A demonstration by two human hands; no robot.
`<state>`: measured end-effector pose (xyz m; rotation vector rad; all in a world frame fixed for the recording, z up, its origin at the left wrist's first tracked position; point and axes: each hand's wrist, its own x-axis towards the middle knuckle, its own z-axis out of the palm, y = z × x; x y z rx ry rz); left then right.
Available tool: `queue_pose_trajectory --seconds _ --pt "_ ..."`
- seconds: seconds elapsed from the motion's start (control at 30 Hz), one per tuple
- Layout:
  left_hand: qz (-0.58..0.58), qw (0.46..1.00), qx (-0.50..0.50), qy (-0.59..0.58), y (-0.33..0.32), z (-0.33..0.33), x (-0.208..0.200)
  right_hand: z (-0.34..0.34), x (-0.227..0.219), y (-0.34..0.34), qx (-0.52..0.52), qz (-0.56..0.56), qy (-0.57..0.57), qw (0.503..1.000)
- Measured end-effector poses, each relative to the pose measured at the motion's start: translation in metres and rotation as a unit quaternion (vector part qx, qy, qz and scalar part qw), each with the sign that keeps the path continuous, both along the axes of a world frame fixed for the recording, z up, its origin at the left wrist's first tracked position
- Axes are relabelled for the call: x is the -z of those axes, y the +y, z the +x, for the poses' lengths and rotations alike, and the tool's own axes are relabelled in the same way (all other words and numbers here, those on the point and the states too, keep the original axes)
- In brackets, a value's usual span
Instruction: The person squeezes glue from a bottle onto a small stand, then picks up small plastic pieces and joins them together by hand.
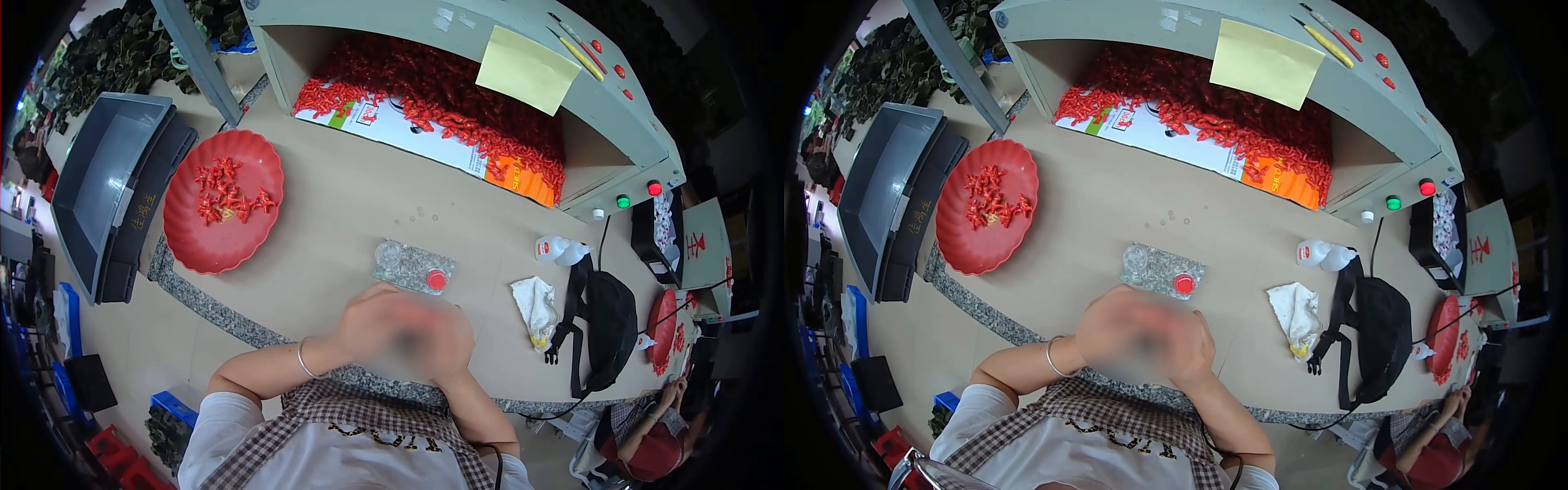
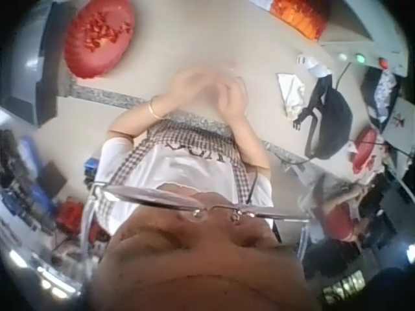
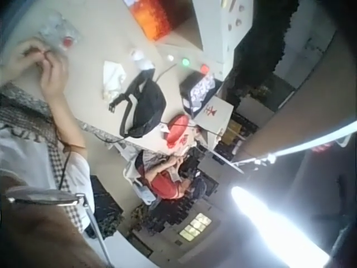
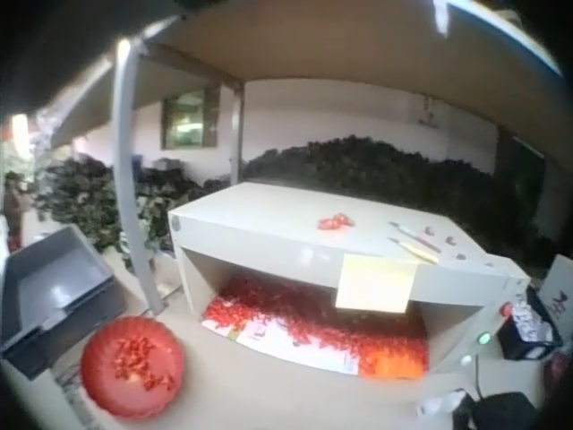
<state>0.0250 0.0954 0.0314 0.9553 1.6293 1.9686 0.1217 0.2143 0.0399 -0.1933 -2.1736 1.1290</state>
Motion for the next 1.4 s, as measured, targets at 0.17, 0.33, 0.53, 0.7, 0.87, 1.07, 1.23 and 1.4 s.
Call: queue_pose_trajectory --seconds 0.17,0.33,0.53,0.7,0.87,1.07,1.23,1.4 --pt "0.026 0.996 0.044 -0.070 0.003 -0.003 0.003 0.001 0.000 0.004 -0.003 0.021 0.004 1.000" --pt "0.075 0.983 0.080 -0.145 0.003 -0.005 0.004 0.003 -0.005 0.007 -0.014 -0.050 0.016 0.999" --pt "0.106 0.953 0.135 -0.249 0.004 -0.007 0.001 0.003 -0.004 0.008 -0.026 -0.083 -0.018 0.996" --pt "0.116 0.931 0.131 -0.320 0.007 -0.004 0.002 0.001 -0.005 0.005 0.030 0.051 0.027 0.998" --pt "0.156 0.895 0.167 -0.383 0.009 -0.002 0.003 0.000 -0.005 0.002 0.055 0.102 0.060 0.991" --pt "0.145 0.857 0.233 -0.437 0.008 -0.007 0.006 0.001 -0.004 -0.002 0.076 0.112 0.070 0.988" --pt "0.145 0.827 0.252 -0.481 0.008 -0.004 0.012 0.003 -0.004 -0.001 0.092 0.186 0.062 0.976" --pt "0.133 0.814 0.258 -0.504 0.008 -0.004 0.012 0.002 -0.005 -0.001 0.093 0.175 0.061 0.978"
